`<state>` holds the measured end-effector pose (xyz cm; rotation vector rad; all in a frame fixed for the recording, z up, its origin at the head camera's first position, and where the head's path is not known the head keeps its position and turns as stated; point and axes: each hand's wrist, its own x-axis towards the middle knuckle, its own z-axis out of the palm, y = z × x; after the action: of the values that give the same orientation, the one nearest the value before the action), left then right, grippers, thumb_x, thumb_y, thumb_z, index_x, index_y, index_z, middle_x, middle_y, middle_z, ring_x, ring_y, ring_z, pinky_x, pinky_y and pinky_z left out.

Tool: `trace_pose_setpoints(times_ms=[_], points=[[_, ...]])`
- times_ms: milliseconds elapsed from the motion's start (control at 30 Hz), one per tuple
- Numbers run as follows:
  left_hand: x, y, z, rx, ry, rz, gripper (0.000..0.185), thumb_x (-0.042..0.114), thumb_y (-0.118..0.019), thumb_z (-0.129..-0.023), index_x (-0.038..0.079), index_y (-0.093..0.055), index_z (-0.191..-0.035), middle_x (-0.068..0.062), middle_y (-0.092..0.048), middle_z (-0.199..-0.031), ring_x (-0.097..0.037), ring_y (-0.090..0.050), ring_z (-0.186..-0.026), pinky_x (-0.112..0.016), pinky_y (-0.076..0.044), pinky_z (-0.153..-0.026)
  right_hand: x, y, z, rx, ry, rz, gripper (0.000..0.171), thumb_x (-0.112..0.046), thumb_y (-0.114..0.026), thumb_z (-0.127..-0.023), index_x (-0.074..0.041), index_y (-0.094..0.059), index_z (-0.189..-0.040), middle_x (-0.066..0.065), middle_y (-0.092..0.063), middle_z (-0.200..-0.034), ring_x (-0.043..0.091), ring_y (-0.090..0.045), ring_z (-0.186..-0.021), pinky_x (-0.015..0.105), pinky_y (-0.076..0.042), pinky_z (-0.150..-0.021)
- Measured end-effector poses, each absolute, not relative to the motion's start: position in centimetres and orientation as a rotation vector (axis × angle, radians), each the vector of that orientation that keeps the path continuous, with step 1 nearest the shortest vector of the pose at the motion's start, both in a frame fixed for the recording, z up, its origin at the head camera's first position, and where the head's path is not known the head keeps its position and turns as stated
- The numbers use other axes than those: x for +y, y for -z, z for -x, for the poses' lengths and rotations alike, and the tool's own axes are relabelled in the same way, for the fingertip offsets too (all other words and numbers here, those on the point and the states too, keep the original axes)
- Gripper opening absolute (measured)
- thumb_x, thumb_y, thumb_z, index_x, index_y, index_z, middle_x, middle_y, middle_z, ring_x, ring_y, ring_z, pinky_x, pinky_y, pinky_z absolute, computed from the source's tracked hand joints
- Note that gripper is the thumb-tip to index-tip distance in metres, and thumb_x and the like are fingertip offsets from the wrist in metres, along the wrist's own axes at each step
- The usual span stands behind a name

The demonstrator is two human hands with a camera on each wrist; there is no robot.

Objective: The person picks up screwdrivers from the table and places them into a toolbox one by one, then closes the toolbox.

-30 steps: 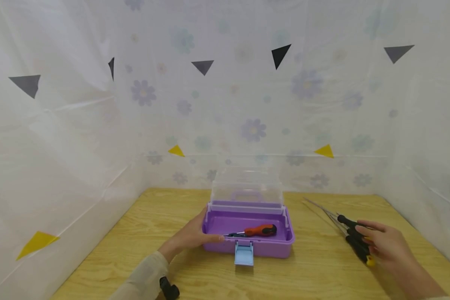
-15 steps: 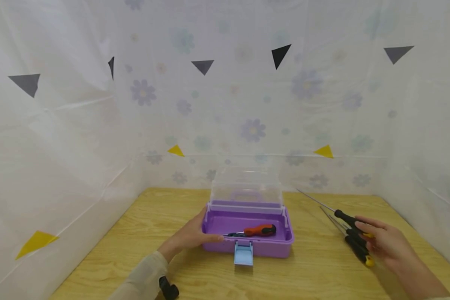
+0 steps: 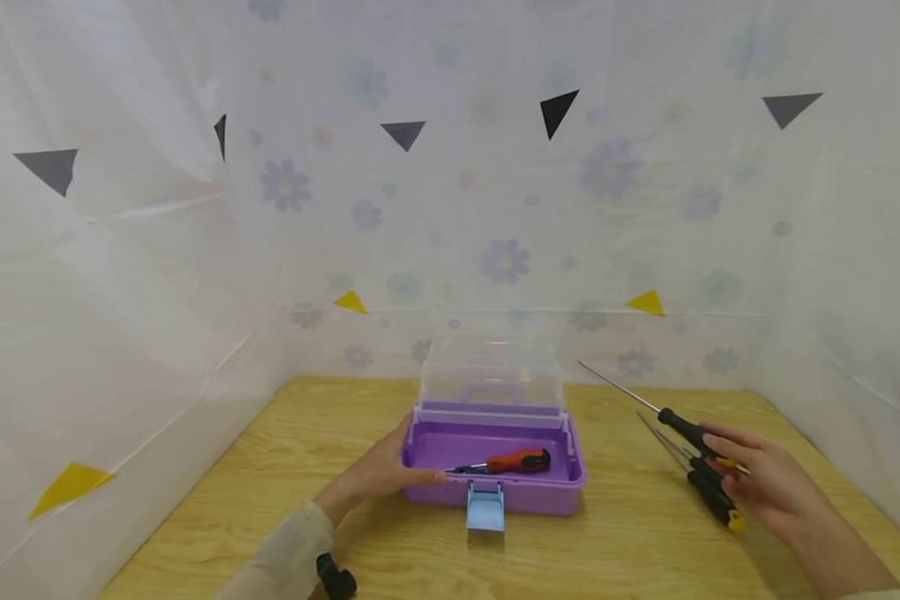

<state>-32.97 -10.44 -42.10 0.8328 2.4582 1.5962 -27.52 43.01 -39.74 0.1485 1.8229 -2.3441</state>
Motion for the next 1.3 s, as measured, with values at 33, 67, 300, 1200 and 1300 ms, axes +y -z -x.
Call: trace_pose_setpoints(times_ms=[33,67,300,1200,1300], points=[[-10.5,42.1,33.0,2.456,-1.598,-0.834,0.116,0.036,-0.09,-0.08,0.022,-0.014,-0.166,-0.02,-0.051,-0.146,-0.04,-0.058,-0.123,-0.058,-0.046,-0.103,43.0,39.7,27.5,1.821,2.345,-0.135,0.032,-0.02,-0.052,-0.111,-0.034,-0.08,-0.109,-0.017,-0.042,-0.121,0.013,-0.056,-0.095,0.025,-0.049,-0.062],[-10.5,42.1,33.0,2.45,-1.603,-0.832,0.115,0.037,-0.09,-0.08,0.022,-0.014,-0.166,-0.02,-0.05,-0.146,-0.04,-0.058,-0.123,-0.058,-0.046,-0.103,43.0,39.7,27.6,1.817,2.345,-0.121,0.032,-0.019,-0.051,-0.111,-0.033,-0.08,-0.109,-0.017,-0.046,-0.118,0.014,-0.056,-0.095,0.025,-0.05,-0.062],[-10.6,42.0,32.8,2.449,-1.606,-0.834,0.114,0.034,-0.09,-0.081,0.023,-0.015,-0.165,-0.018,-0.051,-0.146,-0.04,-0.058,-0.123,-0.058,-0.046,-0.104,42.7,39.5,27.8,1.775,2.349,0.032,0.035,-0.015,-0.049,-0.112,-0.03,-0.08,-0.115,-0.008,-0.053,-0.113,0.015,-0.057,-0.094,0.024,-0.053,-0.063],[-10.5,42.0,32.8,2.45,-1.6,-0.857,0.116,0.031,-0.09,-0.079,0.024,-0.014,-0.166,-0.009,-0.053,-0.144,-0.038,-0.058,-0.123,-0.058,-0.047,-0.102,40.1,37.9,28.3,1.514,2.097,0.553,0.051,-0.004,-0.029,-0.114,-0.024,-0.068,-0.14,0.001,-0.061,-0.124,0.012,-0.065,-0.097,0.021,-0.053,-0.07],[-10.5,41.9,32.9,2.455,-1.597,-0.874,0.115,0.032,-0.09,-0.079,0.022,-0.015,-0.165,-0.005,-0.054,-0.143,-0.038,-0.058,-0.124,-0.058,-0.047,-0.103,39.9,37.8,28.5,1.536,2.07,0.54,0.051,-0.004,-0.03,-0.114,-0.025,-0.068,-0.14,0.001,-0.061,-0.12,0.01,-0.063,-0.091,0.022,-0.052,-0.069]])
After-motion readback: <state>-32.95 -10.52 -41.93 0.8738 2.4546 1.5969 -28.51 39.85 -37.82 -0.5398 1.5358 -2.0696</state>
